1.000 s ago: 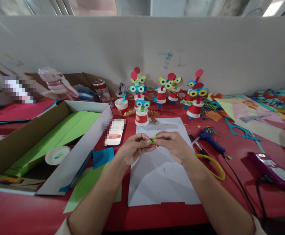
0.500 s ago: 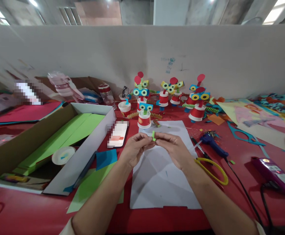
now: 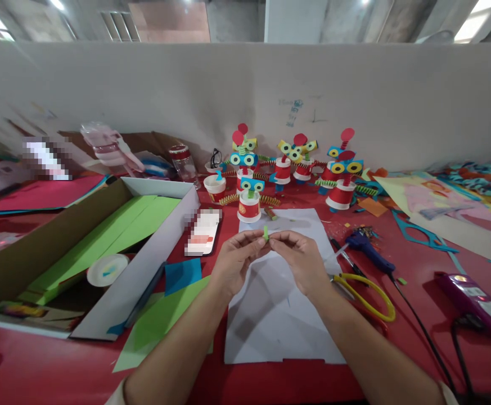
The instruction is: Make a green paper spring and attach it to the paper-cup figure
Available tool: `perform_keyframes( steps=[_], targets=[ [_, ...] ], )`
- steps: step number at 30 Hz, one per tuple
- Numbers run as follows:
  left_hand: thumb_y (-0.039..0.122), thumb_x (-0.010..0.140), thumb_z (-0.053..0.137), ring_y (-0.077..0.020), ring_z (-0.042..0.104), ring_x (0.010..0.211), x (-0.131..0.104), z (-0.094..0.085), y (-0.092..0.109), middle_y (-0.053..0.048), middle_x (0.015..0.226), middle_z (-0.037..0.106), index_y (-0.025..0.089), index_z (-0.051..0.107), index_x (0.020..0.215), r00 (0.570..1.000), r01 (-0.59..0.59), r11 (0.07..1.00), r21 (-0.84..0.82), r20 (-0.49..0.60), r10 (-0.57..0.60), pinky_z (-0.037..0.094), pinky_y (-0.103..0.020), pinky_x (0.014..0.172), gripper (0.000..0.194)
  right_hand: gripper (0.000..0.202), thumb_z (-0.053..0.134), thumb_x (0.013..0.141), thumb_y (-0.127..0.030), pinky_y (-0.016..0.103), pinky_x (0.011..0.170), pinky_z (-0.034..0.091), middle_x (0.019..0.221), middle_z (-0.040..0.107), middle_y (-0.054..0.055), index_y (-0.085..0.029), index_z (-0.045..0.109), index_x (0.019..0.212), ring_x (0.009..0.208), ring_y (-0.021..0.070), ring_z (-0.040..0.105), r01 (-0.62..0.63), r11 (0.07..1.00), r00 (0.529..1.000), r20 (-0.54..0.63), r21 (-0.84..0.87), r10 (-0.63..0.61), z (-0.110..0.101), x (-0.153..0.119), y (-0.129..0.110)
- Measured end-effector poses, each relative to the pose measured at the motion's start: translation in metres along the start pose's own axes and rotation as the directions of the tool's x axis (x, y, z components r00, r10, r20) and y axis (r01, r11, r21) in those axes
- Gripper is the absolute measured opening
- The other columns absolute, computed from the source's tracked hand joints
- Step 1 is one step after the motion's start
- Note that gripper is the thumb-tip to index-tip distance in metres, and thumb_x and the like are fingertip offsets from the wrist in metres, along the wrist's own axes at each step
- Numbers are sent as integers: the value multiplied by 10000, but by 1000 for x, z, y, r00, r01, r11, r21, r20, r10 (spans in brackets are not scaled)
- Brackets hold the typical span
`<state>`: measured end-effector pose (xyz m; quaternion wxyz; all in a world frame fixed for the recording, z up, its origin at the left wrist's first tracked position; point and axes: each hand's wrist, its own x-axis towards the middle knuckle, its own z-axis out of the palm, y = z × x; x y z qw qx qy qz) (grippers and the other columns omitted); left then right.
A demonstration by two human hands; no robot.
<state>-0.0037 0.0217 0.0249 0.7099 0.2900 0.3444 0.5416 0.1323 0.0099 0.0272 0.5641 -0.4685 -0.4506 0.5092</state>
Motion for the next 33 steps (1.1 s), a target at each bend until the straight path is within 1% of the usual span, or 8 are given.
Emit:
perform_keyframes(
  steps=[11, 15, 17, 19, 21, 23, 27, 33],
  targets=[
    [145, 562, 843, -127, 684, 761, -1, 3, -3, -38, 794, 751, 136, 745, 805, 999, 12, 1000, -5, -32, -12, 527, -256, 812, 262, 141, 713, 701, -308, 274, 723, 485, 756, 707, 8, -182, 707, 766, 740, 154, 618, 11, 1000, 1000, -28, -25, -12, 4, -1, 2],
    [128, 594, 816, -94, 662, 664, 0, 0, 0, -17, 724, 727, 127, 732, 793, 1000, 14, 999, -44, -20, -15, 535, -205, 706, 216, 185, 631, 778, -345, 294, 747, 501, 833, 720, 32, -185, 696, 844, 784, 175, 651, 54, 961, 996, 89, -270, -31, -3, -9, -22],
    [117, 609, 799, -89, 656, 628, 1, -2, 2, -5, 669, 705, 125, 723, 781, 999, 40, 996, -82, -8, -40, 540, -194, 677, 188, 172, 590, 811, -318, 294, 750, 497, 886, 724, 29, -209, 693, 896, 805, 179, 661, 178, 825, 978, 189, -536, -88, -21, -22, -41],
    [101, 619, 781, -107, 676, 656, 1, -3, 5, -12, 659, 702, 124, 715, 769, 997, 76, 990, -118, 9, -75, 555, -205, 698, 166, 165, 540, 843, -286, 305, 742, 490, 873, 725, 25, -224, 689, 878, 797, 189, 665, 243, 596, 966, 248, -766, -76, -49, -40, -55],
    [79, 622, 767, -138, 702, 723, 0, -3, 7, -35, 699, 720, 123, 709, 761, 994, 110, 985, -135, 33, -106, 568, -222, 734, 158, 187, 512, 859, -296, 342, 717, 492, 858, 723, 47, -221, 683, 851, 783, 225, 669, 161, 352, 984, 177, -922, 12, -81, -59, -57],
    [67, 629, 755, -160, 715, 771, -2, -2, 8, -55, 744, 736, 120, 707, 762, 990, 131, 983, -131, 60, -124, 574, -233, 750, 151, 212, 522, 862, -340, 393, 758, 505, 943, 718, 94, -206, 682, 898, 866, 277, 668, 77, 189, 995, 87, -979, 45, -109, -75, -48],
    [59, 632, 750, -161, 716, 740, -5, -1, 9, -56, 727, 737, 110, 710, 772, 987, 141, 988, -68, 85, -135, 578, -236, 734, 154, 359, 502, 851, -216, 417, 938, 467, 1248, 623, 143, -167, 574, 1199, 1143, 288, 588, 103, 171, 991, 115, -980, 62, -134, -91, -21],
    [92, 551, 820, -152, 711, 719, -6, -1, 13, -6, 678, 711, 125, 687, 772, 991, 91, 996, -3, 94, -90, 571, -244, 740, 259, 491, 516, 747, -144, 409, 862, 508, 1209, 646, 149, -142, 530, 1237, 1059, 297, 639, 49, 166, 986, 75, -985, 152, -128, -89, -25]
  ],
)
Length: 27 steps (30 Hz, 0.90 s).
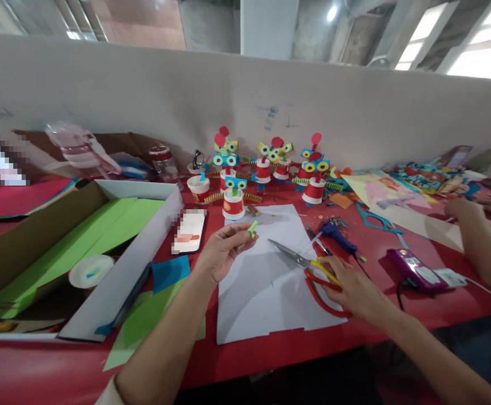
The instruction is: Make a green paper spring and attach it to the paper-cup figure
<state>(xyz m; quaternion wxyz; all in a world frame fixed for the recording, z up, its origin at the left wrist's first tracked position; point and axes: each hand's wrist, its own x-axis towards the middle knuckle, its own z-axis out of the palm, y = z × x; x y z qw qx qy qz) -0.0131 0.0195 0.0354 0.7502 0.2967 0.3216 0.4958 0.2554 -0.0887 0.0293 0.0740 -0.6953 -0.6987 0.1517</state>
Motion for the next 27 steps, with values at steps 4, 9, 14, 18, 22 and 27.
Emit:
perform_keyframes(
  steps=[4, 9, 14, 18, 22, 27],
  targets=[
    [138, 534, 852, -162, 712, 715, 0, -1, 4, 40, 589, 661, 159, 595, 749, 998, -46, 999, 18, 36, 45, 566, -259, 723, 336, 718, 556, 705, -182, 394, 854, 532, 1189, 679, 132, -150, 410, 1407, 1036, 288, 669, -92, 983, 996, 4, 157, 92, -5, -8, -7],
    [141, 559, 850, -185, 720, 729, -1, -4, 5, 44, 591, 669, 188, 502, 790, 997, -48, 998, 43, 66, 45, 562, -279, 706, 420, 661, 630, 786, -430, 366, 1016, 461, 1393, 543, 125, -203, 441, 1378, 1274, 273, 522, 54, 945, 995, -98, 322, -23, -8, -24, -17],
    [125, 571, 842, -186, 722, 706, -5, -1, 6, 30, 615, 689, 189, 487, 808, 997, -29, 998, 52, 76, 25, 562, -284, 702, 431, 660, 695, 757, -493, 390, 991, 489, 1360, 559, 122, -252, 458, 1324, 1242, 285, 546, 131, 937, 989, -114, 324, -98, -9, -29, -30],
    [116, 561, 842, -188, 720, 702, -6, 1, 7, 41, 604, 673, 189, 486, 786, 997, -35, 999, 35, 68, 33, 564, -302, 717, 427, 572, 669, 789, -470, 375, 955, 510, 1303, 587, 109, -268, 469, 1286, 1176, 266, 589, 166, 914, 981, -159, 370, -114, -5, -26, -34],
    [113, 577, 829, -188, 717, 712, -5, 0, 7, 38, 608, 673, 191, 478, 765, 997, -34, 999, 23, 63, 33, 559, -306, 721, 406, 503, 645, 812, -440, 324, 892, 534, 1231, 620, 83, -275, 479, 1256, 1072, 227, 637, 167, 914, 980, -162, 370, -113, -3, -25, -33],
    [102, 583, 818, -132, 678, 638, -6, 2, 4, 36, 614, 677, 185, 476, 748, 994, -41, 998, 36, 99, 38, 553, -274, 674, 389, 547, 714, 755, -423, 335, 865, 537, 1210, 631, 90, -268, 511, 1238, 1048, 239, 637, 204, 929, 974, -164, 309, -159, -5, -19, -36]
  ],
)
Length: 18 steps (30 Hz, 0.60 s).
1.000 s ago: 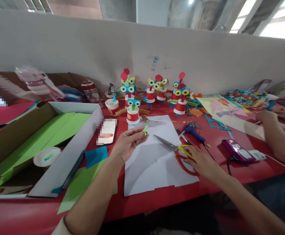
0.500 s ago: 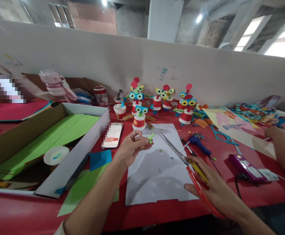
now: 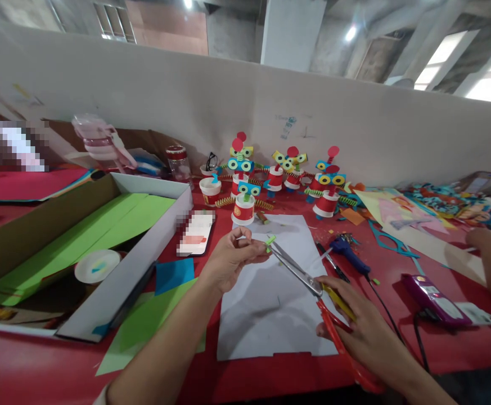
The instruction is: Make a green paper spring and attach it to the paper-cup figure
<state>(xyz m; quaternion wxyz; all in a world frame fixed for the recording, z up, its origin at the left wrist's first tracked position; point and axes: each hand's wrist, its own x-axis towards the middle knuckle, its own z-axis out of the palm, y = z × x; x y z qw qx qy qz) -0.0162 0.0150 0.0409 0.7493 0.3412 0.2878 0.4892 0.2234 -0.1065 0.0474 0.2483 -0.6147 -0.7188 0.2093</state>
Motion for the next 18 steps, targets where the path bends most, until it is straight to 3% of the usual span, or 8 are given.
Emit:
perform_keyframes(
  steps=[12, 18],
  targets=[
    [98, 564, 801, -122, 658, 607, -2, 3, 1, 50, 591, 639, 187, 461, 717, 1000, -10, 1000, 24, -3, 10, 562, -282, 657, 384, 536, 713, 753, -320, 302, 857, 557, 1208, 669, 34, -326, 554, 1266, 1060, 237, 661, 113, 982, 990, -64, -152, -124, -4, 10, 2],
    [115, 543, 825, -136, 668, 599, -2, 4, 0, 61, 568, 608, 187, 434, 685, 1000, -4, 1000, 23, -23, 5, 564, -291, 647, 422, 498, 658, 810, -413, 330, 825, 576, 1186, 685, 59, -305, 558, 1287, 1045, 250, 671, 154, 940, 979, -80, -305, -186, -11, 9, -3]
  ],
)
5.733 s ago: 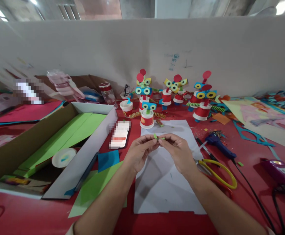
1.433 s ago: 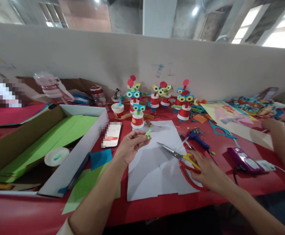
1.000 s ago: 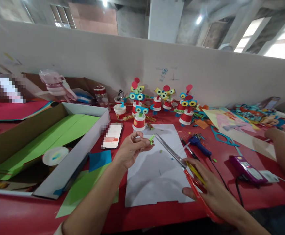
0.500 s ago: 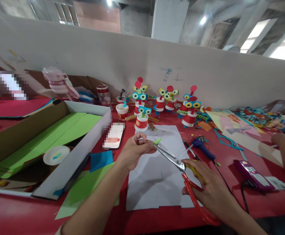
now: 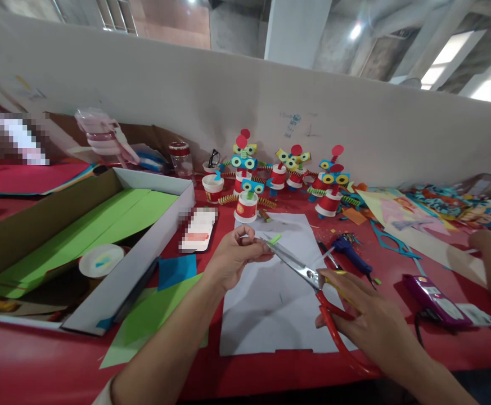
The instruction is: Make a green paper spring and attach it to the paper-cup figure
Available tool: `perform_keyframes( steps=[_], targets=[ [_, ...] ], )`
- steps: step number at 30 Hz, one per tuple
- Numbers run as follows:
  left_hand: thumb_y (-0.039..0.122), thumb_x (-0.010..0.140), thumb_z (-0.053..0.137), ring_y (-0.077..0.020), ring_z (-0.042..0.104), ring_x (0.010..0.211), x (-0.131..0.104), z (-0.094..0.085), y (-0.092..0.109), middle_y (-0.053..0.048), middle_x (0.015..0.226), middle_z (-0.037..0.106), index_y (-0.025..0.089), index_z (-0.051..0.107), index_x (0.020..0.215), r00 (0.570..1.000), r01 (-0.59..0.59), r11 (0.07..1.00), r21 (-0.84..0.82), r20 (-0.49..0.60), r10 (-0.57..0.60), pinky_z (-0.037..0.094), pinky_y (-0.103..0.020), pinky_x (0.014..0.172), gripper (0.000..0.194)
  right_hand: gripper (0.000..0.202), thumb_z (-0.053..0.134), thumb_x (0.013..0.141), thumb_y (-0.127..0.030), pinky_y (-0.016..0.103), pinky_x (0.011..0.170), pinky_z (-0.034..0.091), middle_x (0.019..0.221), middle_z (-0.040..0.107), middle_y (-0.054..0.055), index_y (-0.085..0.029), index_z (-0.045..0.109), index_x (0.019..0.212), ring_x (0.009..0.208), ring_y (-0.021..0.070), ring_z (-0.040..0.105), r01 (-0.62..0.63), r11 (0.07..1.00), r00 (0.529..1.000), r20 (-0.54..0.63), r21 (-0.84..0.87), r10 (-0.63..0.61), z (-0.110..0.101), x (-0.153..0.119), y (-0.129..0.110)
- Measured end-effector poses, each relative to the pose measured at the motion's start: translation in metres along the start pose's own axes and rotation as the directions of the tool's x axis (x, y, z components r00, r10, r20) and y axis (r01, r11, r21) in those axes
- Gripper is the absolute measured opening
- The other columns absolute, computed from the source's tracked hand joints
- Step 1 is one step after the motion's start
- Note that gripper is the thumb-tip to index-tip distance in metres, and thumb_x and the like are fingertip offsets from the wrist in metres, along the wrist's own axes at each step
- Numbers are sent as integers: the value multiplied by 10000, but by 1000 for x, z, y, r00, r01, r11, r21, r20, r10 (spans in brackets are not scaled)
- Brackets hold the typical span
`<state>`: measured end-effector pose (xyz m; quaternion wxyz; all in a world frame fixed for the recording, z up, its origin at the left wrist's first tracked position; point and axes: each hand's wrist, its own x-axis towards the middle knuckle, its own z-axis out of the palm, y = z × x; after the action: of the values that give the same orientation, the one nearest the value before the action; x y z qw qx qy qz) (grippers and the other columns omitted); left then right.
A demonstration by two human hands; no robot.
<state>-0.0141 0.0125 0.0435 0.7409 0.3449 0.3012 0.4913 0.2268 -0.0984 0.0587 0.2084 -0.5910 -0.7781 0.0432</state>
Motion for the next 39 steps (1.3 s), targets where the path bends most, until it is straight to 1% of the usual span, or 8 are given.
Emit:
perform_keyframes(
  steps=[6, 13, 17, 21, 24, 28, 35, 39],
  targets=[
    [101, 549, 812, -130, 666, 606, 0, 0, -2, 43, 598, 634, 183, 440, 671, 1000, 24, 1000, -3, 15, -24, 560, -283, 656, 400, 500, 613, 852, -462, 346, 871, 561, 1209, 677, 79, -276, 551, 1311, 1098, 263, 649, 36, 999, 999, -1, -22, -36, 0, -4, -4],
    [138, 546, 849, -185, 698, 703, 1, -1, 0, 24, 613, 663, 172, 551, 755, 999, 47, 999, -6, -17, -47, 540, -325, 721, 365, 397, 497, 917, -400, 335, 759, 594, 1148, 715, 62, -326, 546, 1304, 937, 262, 722, -174, 962, 980, 129, 210, 149, 18, -13, 2],
    [161, 603, 818, -110, 645, 651, 1, -3, 2, -3, 704, 694, 155, 713, 920, 998, 49, 998, 35, -50, -47, 497, -253, 688, 335, 398, 592, 847, -413, 369, 692, 590, 1100, 735, 72, -316, 591, 1233, 922, 304, 721, -210, 976, 975, 77, 50, 206, 28, -10, 15],
    [146, 607, 807, -95, 640, 650, 3, -4, 0, -28, 714, 708, 144, 762, 847, 993, 102, 995, 16, -61, -101, 478, -199, 622, 244, 381, 531, 864, -407, 377, 646, 578, 1039, 750, 65, -280, 584, 1219, 835, 290, 733, -255, 955, 958, 97, -151, 271, 32, 0, 20],
    [133, 583, 821, -138, 683, 749, 3, -3, -3, -55, 740, 725, 136, 761, 773, 992, 123, 991, -44, -26, -124, 515, -203, 690, 199, 319, 489, 883, -356, 380, 709, 579, 1140, 716, 57, -276, 612, 1167, 947, 277, 713, -205, 962, 960, 153, -178, 233, 35, 5, 25],
    [111, 599, 807, -67, 629, 611, 3, -2, -7, -35, 714, 712, 130, 757, 757, 993, 115, 993, -1, -39, -115, 482, -142, 586, 167, 377, 481, 890, -291, 362, 827, 561, 1227, 670, 79, -255, 580, 1252, 1059, 247, 669, -100, 980, 974, 184, -172, 132, 38, 5, 34],
    [53, 611, 774, -90, 662, 639, 4, 0, -13, -41, 693, 709, 118, 728, 706, 984, 166, 983, -78, -55, -171, 525, -146, 637, 124, 302, 568, 844, -255, 410, 786, 551, 976, 707, 91, -274, 687, 1121, 961, 293, 653, 5, 950, 979, 194, -313, 59, 27, 12, 23],
    [-11, 631, 726, -91, 669, 623, 5, 4, -16, -34, 670, 702, 107, 707, 681, 976, 195, 975, -105, -74, -203, 536, -133, 622, 129, 202, 566, 875, -249, 359, 827, 530, 962, 681, 82, -225, 691, 1032, 908, 226, 644, 16, 1000, 1000, 9, -13, -16, 23, 28, -2]
  ],
)
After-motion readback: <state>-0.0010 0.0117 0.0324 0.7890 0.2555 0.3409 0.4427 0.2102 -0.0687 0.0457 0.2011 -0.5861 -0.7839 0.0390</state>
